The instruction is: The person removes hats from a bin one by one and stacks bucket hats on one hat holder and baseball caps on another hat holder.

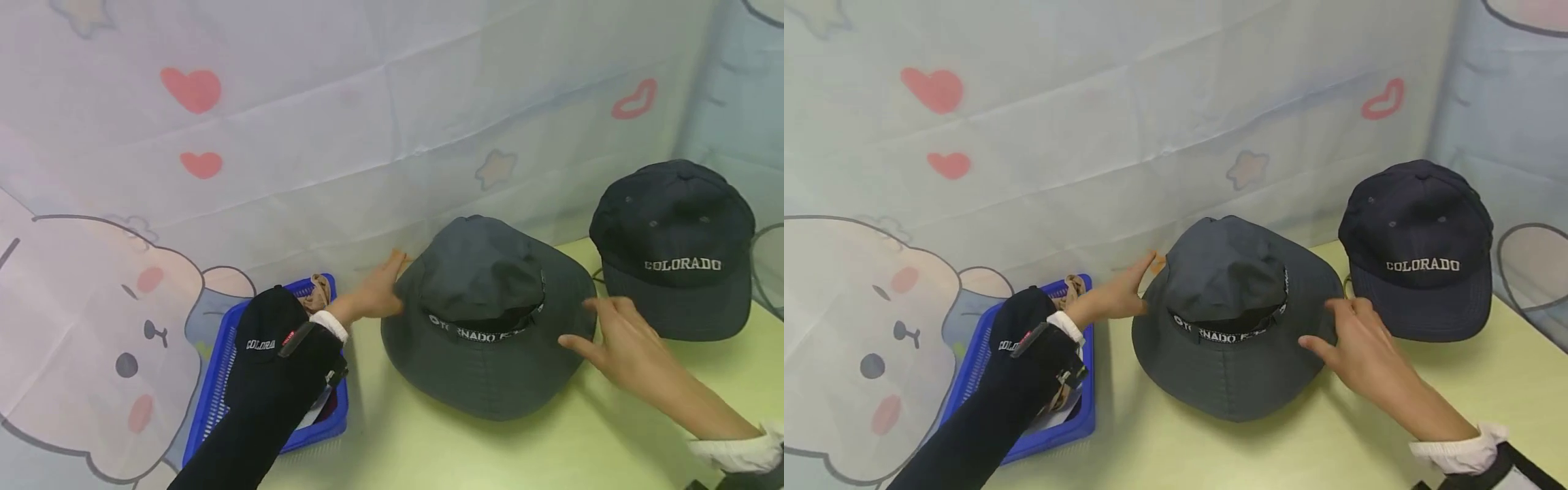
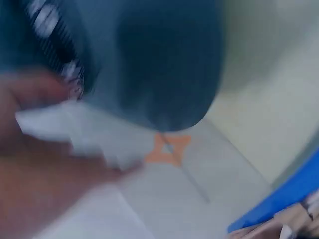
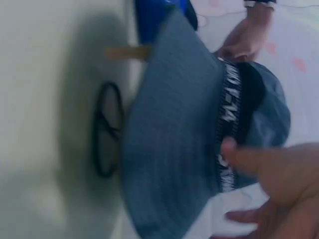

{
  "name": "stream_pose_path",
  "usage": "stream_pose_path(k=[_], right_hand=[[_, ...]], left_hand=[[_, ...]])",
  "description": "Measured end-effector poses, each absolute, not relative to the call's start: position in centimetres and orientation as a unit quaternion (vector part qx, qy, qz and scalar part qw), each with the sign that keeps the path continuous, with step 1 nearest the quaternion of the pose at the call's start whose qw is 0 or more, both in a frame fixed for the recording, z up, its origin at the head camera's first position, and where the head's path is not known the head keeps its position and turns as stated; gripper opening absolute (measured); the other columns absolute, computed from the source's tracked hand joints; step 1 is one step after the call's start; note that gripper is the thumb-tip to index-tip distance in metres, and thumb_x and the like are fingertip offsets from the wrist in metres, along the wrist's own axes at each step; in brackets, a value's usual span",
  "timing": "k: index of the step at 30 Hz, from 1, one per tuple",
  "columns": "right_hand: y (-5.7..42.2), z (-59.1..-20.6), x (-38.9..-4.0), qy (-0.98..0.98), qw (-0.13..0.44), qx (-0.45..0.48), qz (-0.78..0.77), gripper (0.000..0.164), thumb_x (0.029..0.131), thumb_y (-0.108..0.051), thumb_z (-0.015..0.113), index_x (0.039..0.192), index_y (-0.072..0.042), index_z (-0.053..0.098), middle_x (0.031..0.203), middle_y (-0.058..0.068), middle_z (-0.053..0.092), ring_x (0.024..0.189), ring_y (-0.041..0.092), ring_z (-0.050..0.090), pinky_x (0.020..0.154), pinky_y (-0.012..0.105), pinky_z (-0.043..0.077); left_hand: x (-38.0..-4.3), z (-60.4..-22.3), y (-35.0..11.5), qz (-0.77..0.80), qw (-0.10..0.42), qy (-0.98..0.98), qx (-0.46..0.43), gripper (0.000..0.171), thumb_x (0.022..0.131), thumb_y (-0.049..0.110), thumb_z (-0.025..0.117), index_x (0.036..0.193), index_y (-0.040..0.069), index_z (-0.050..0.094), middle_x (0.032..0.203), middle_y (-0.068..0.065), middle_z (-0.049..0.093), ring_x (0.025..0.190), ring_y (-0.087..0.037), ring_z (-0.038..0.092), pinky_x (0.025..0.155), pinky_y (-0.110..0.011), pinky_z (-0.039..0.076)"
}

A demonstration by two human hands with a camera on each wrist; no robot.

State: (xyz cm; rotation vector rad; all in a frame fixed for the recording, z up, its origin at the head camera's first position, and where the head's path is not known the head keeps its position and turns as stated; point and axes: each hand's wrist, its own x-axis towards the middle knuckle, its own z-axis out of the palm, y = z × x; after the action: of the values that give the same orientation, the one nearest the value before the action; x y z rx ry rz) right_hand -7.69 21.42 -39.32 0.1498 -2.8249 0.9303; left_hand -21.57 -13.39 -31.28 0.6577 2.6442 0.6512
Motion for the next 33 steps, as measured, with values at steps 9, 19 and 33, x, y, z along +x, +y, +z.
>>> stream_pose_path(k=[9, 19, 33], right_hand=[[21.4, -35.3, -16.1, -0.865, -0.064, 0.274, 0.415, 0.135, 0.074, -0.027, 0.096, 0.166, -0.008, -0.001, 0.168, 0.028, 0.006, 0.150, 0.054, 0.016, 0.110, 0.073, 0.027], [23.4, -37.0, -18.8, -0.841, -0.207, 0.228, 0.446, 0.110, 0.088, -0.024, 0.083, 0.162, 0.004, 0.007, 0.164, 0.033, 0.017, 0.148, 0.055, 0.022, 0.109, 0.067, 0.036], [24.6, -37.9, -19.0, -0.846, -0.172, 0.237, 0.446, 0.108, 0.089, -0.020, 0.082, 0.163, 0.003, 0.006, 0.161, 0.033, 0.026, 0.138, 0.051, 0.043, 0.105, 0.064, 0.042]], left_hand=[[-24.2, -31.5, -12.5, 0.271, 0.320, 0.861, 0.288, 0.128, 0.080, 0.037, 0.089, 0.166, 0.029, -0.005, 0.173, 0.001, 0.004, 0.156, -0.016, 0.010, 0.123, -0.043, 0.021], [-24.3, -33.6, -10.5, 0.282, 0.330, 0.841, 0.324, 0.126, 0.081, 0.027, 0.090, 0.167, 0.022, -0.003, 0.172, -0.003, 0.007, 0.155, -0.017, 0.012, 0.124, -0.043, 0.019], [-24.4, -34.5, -8.3, 0.243, 0.278, 0.876, 0.311, 0.134, 0.079, 0.031, 0.091, 0.165, 0.018, -0.011, 0.171, -0.013, 0.014, 0.153, -0.021, 0.021, 0.123, -0.035, 0.022]])
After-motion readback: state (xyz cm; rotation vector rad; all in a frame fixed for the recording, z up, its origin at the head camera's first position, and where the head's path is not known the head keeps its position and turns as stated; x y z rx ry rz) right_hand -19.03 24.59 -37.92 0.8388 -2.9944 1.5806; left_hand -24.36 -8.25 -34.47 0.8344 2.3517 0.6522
